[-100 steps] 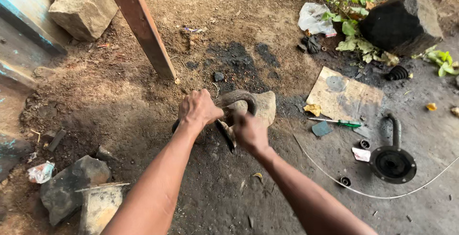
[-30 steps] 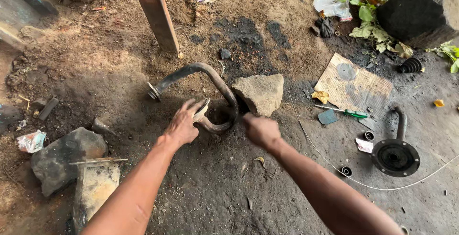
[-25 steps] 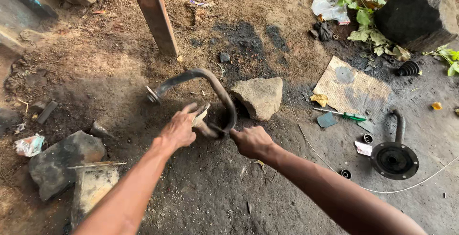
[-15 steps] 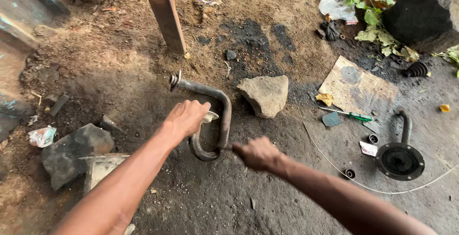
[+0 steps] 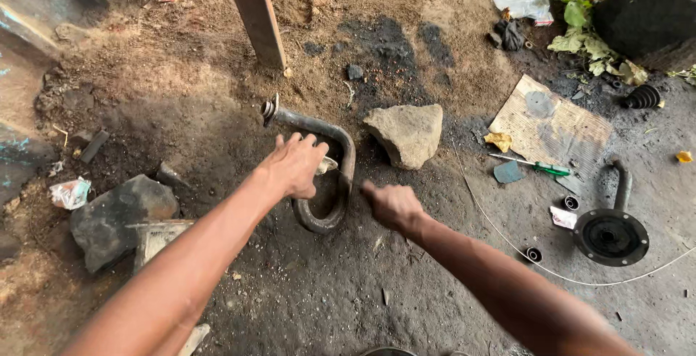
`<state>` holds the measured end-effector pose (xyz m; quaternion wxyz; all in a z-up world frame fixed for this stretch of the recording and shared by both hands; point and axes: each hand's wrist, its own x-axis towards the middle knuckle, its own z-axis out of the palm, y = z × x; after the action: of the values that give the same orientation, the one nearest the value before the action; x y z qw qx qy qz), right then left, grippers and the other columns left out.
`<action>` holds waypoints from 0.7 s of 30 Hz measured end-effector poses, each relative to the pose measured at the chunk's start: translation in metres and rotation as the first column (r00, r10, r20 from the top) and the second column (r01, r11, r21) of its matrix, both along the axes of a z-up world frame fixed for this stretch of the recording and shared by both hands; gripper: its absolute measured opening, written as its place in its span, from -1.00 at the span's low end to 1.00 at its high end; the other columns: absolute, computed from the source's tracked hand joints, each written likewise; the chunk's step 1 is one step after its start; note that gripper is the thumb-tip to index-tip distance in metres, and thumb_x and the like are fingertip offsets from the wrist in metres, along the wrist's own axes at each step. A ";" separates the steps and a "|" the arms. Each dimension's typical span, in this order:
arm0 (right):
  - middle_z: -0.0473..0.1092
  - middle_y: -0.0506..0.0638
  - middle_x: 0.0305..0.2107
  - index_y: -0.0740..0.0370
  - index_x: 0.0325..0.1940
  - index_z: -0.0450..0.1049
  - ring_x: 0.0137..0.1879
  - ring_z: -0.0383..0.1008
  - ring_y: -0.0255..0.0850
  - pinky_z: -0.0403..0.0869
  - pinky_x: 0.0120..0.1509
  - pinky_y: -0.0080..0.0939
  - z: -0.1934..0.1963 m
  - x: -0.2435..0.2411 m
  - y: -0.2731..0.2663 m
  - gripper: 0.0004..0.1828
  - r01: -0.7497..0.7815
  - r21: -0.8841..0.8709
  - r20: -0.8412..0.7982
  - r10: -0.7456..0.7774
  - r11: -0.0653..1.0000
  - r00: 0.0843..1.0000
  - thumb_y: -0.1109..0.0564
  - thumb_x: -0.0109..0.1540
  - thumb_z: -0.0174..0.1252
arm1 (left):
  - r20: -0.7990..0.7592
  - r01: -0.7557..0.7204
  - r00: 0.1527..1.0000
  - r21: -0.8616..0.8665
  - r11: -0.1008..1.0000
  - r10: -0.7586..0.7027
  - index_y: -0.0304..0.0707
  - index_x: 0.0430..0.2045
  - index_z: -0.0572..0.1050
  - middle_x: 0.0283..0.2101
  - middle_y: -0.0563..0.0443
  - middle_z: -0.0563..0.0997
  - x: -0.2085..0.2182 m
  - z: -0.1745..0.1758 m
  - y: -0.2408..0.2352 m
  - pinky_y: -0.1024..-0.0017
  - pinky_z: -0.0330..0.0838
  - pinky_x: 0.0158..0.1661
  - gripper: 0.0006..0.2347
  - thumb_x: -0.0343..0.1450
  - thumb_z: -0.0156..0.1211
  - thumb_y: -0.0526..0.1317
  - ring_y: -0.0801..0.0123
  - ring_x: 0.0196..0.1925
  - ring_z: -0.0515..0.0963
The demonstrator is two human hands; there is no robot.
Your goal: The person uses a metal file and a wire to scrape and clean the interior and exterior surfaces of a metal pipe assembly resting on a stone. The person repeatedly repositions the pipe and applies the tools to remove debris.
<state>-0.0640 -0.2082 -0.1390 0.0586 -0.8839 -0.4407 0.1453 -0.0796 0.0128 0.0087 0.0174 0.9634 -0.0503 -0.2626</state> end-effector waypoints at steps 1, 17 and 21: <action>0.22 -0.11 -0.75 -0.11 0.31 0.37 -0.75 0.09 -0.40 0.15 -0.81 -0.40 0.002 -0.001 0.000 -0.55 -0.098 -0.047 0.051 0.101 0.994 0.994 0.09 0.47 -0.36 | -0.013 0.000 1.000 0.006 1.000 0.000 -0.35 0.05 0.34 0.11 -0.23 0.38 0.000 0.002 -0.002 -0.25 0.07 0.36 -0.45 0.14 0.36 -0.38 -0.10 0.28 0.34; 0.15 -0.14 -0.76 0.05 0.19 0.37 -0.76 0.18 -0.38 0.18 -0.85 -0.39 -0.031 0.003 -0.008 -0.64 -0.240 -0.055 0.211 0.246 0.969 0.946 0.04 0.49 -0.33 | 0.012 -0.107 0.994 -0.109 0.988 0.109 -0.30 -0.13 0.46 -0.06 -0.16 0.46 -0.024 -0.022 0.038 -0.07 0.36 0.15 -0.63 0.16 0.16 -0.37 0.06 0.11 0.44; 0.12 -0.23 -0.69 0.01 0.05 0.37 -0.65 0.14 -0.42 0.10 -0.74 -0.34 -0.043 0.017 -0.012 -0.69 -0.146 0.068 0.312 0.118 0.987 0.943 -0.10 0.51 -0.25 | 0.097 -0.076 0.991 -0.187 0.979 0.096 -0.38 0.02 0.37 -0.06 -0.20 0.44 -0.037 -0.046 0.052 -0.06 0.33 0.11 -0.44 0.22 0.44 -0.07 0.02 0.08 0.42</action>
<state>-0.0466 -0.2202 -0.1817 0.0195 -0.8605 -0.5090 -0.0100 -0.1171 0.0647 -0.0372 0.1146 0.9716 -0.0333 -0.2046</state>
